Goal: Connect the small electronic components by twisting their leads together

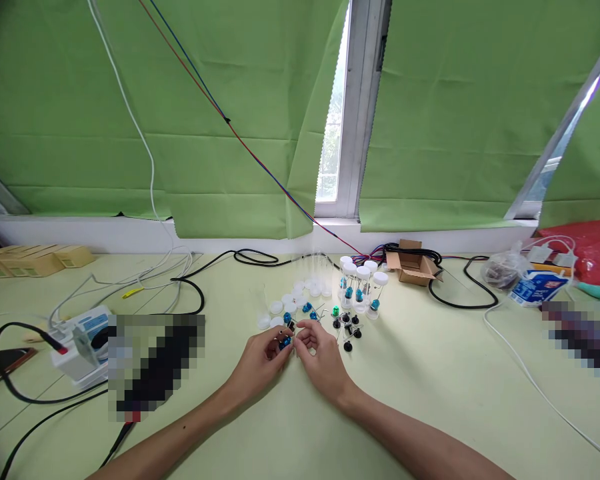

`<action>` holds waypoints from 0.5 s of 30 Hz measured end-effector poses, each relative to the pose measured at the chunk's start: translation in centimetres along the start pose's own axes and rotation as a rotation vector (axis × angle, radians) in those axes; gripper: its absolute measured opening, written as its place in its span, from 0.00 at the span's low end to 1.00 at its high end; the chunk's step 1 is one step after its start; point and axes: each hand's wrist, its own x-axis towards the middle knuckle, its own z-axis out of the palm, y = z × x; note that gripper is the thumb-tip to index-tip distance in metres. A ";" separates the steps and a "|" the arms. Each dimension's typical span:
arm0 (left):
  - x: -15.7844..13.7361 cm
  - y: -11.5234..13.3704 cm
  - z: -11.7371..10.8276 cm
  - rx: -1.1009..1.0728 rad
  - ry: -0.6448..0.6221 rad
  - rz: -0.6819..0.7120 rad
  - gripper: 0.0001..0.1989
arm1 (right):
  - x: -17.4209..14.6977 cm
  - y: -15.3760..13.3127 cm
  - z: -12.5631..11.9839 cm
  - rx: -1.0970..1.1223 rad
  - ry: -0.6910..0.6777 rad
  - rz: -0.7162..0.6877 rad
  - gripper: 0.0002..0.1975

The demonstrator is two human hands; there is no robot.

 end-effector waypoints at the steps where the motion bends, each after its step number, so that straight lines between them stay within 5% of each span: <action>1: 0.0 0.0 0.0 0.008 -0.001 0.005 0.08 | 0.0 0.0 0.0 -0.003 0.001 0.008 0.11; 15: -0.2 -0.1 0.1 0.071 -0.005 0.026 0.09 | 0.4 0.9 -0.1 0.111 0.054 0.021 0.11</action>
